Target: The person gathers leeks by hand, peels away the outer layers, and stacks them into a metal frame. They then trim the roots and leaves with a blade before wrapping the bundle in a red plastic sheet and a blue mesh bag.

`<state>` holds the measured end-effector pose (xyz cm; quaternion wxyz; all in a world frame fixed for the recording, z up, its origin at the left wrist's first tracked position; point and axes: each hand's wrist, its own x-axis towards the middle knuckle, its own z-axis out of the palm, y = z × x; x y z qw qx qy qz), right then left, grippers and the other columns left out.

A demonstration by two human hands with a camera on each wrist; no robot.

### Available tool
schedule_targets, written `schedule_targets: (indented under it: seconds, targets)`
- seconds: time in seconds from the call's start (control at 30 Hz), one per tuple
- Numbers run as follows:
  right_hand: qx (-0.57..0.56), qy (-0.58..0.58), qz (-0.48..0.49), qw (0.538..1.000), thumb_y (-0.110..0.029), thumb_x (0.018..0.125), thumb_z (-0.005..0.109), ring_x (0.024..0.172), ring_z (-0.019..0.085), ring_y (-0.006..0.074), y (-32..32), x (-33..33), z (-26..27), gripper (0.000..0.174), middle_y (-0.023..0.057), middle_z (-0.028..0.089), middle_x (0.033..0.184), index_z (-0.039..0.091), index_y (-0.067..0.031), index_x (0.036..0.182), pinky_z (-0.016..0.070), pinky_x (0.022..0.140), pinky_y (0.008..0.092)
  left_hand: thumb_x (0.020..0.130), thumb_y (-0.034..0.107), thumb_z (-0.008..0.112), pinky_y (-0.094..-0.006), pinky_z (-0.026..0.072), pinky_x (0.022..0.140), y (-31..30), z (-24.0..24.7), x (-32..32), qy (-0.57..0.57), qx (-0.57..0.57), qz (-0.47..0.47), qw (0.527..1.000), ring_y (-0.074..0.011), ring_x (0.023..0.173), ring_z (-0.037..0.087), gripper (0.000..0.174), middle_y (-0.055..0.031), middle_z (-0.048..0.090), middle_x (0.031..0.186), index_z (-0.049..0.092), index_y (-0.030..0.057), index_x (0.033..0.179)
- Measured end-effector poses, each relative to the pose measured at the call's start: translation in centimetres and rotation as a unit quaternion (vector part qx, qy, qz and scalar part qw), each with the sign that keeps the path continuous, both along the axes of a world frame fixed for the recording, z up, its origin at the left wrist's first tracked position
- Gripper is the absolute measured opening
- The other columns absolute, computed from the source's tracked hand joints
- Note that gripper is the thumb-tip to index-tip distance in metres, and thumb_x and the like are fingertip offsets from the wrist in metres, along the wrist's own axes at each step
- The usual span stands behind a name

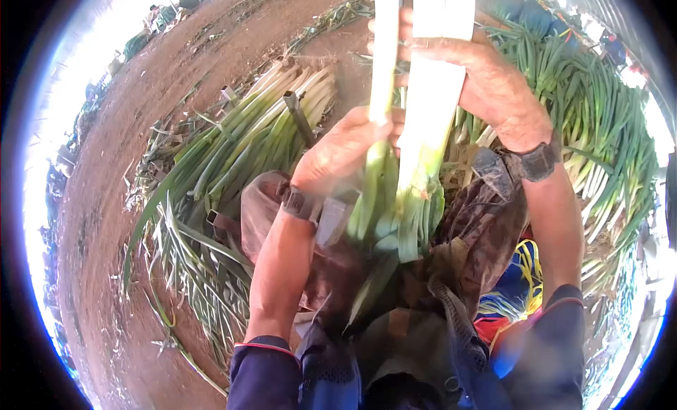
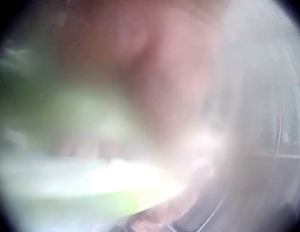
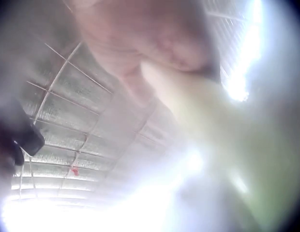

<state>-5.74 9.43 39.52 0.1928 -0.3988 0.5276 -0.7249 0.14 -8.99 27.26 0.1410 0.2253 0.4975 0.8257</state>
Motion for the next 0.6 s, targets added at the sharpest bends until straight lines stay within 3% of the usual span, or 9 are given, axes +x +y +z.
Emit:
schedule_targets:
  seconds: [0.1, 0.17, 0.3, 0.37, 0.43, 0.5, 0.53, 0.57, 0.6]
  targets:
    - [0.049, 0.050, -0.019, 0.997, -0.018, 0.085, 0.072, 0.100, 0.066, 0.0191, -0.8, 1.2, 0.8, 0.044, 0.0153, 0.068, 0.113, 0.062, 0.0041, 0.122, 0.0556, 0.086, 0.0332, 0.090, 0.041, 0.071, -0.0404, 0.0512, 0.095, 1.9, 1.0, 0.8, -0.033, 0.023, -0.051, 0.998, -0.0251, 0.105, 0.065, 0.061, -0.0114, 0.066, 0.114, 0.052, 0.0035, 0.135]
    - [0.075, 0.094, -0.020, 0.993, -0.032, 0.089, 0.069, 0.116, 0.061, 0.0248, -0.6, 0.0, 0.8, 0.058, 0.0205, 0.064, 0.124, 0.055, 0.0041, 0.132, 0.0510, 0.098, 0.0381, 0.088, 0.044, 0.071, -0.0421, 0.0498, 0.098, 2.7, 1.7, 0.9, -0.049, 0.052, -0.084, 0.994, -0.0277, 0.110, 0.063, 0.069, -0.0135, 0.065, 0.116, 0.047, 0.0024, 0.138]
    - [0.041, 0.118, -0.068, 0.990, -0.012, 0.092, 0.064, 0.109, 0.063, 0.0263, -1.2, 0.2, 3.4, 0.039, 0.0177, 0.061, 0.123, 0.053, 0.0075, 0.124, 0.0585, 0.086, 0.0355, 0.081, 0.042, 0.079, -0.0464, 0.0453, 0.106, 5.1, 2.6, 1.8, 0.151, -0.105, 0.134, 0.974, -0.0326, 0.136, 0.041, 0.101, -0.0268, 0.043, 0.142, 0.021, -0.0008, 0.152]
    - [0.055, 0.159, -0.100, 0.981, -0.011, 0.095, 0.061, 0.112, 0.062, 0.0257, -1.7, -0.4, 3.4, 0.037, 0.0180, 0.059, 0.126, 0.051, 0.0068, 0.126, 0.0583, 0.087, 0.0345, 0.075, 0.024, 0.086, -0.0390, 0.0531, 0.098, 7.4, 2.1, 2.4, 0.278, -0.104, 0.373, 0.879, -0.0280, 0.124, 0.051, 0.108, -0.0200, 0.050, 0.134, 0.012, -0.0033, 0.150]
    - [-0.159, 0.094, 0.167, 0.968, -0.011, 0.098, 0.056, 0.115, 0.060, 0.0233, -3.1, -0.9, 3.1, 0.034, 0.0157, 0.057, 0.126, 0.050, 0.0064, 0.126, 0.0579, 0.088, 0.0320, 0.071, 0.015, 0.086, -0.0403, 0.0542, 0.095, 7.5, 3.5, 2.3, 0.196, -0.065, 0.340, 0.918, -0.0308, 0.118, 0.055, 0.106, -0.0213, 0.052, 0.130, 0.016, -0.0041, 0.148]
    - [-0.136, 0.088, 0.092, 0.983, -0.010, 0.097, 0.057, 0.111, 0.061, 0.0207, -3.2, -0.1, 3.8, 0.028, 0.0138, 0.059, 0.118, 0.052, 0.0049, 0.121, 0.0581, 0.086, 0.0298, 0.070, 0.004, 0.081, -0.0408, 0.0555, 0.090, 6.5, 4.4, 1.5, 0.225, -0.229, 0.483, 0.815, -0.0309, 0.109, 0.060, 0.093, -0.0200, 0.055, 0.121, 0.023, -0.0034, 0.143]
    - [-0.158, 0.131, 0.118, 0.972, -0.011, 0.097, 0.059, 0.107, 0.062, 0.0194, -4.2, 0.2, 4.9, 0.029, 0.0130, 0.060, 0.116, 0.053, 0.0045, 0.121, 0.0583, 0.082, 0.0284, 0.069, -0.004, 0.074, -0.0410, 0.0556, 0.084, 6.3, 5.3, 1.4, 0.212, -0.158, 0.480, 0.836, -0.0280, 0.097, 0.061, 0.078, -0.0172, 0.056, 0.107, 0.031, -0.0018, 0.134]
    - [-0.180, 0.173, 0.144, 0.957, -0.012, 0.096, 0.060, 0.103, 0.063, 0.0182, -5.3, 0.5, 6.1, 0.030, 0.0123, 0.060, 0.113, 0.053, 0.0042, 0.120, 0.0585, 0.079, 0.0271, 0.069, -0.005, 0.069, -0.0391, 0.0542, 0.079, 5.7, 6.3, 1.4, 0.266, -0.221, 0.525, 0.778, -0.0242, 0.086, 0.059, 0.067, -0.0137, 0.056, 0.098, 0.035, -0.0008, 0.127]
    - [-0.148, 0.369, -0.101, 0.912, -0.018, 0.095, 0.063, 0.097, 0.063, 0.0157, -7.0, 0.1, 8.0, 0.035, 0.0104, 0.062, 0.109, 0.053, 0.0045, 0.120, 0.0580, 0.074, 0.0246, 0.069, -0.003, 0.067, -0.0384, 0.0534, 0.078, 5.3, 7.8, 1.6, 0.285, -0.214, 0.540, 0.762, -0.0235, 0.084, 0.059, 0.065, -0.0131, 0.055, 0.095, 0.035, -0.0017, 0.126]
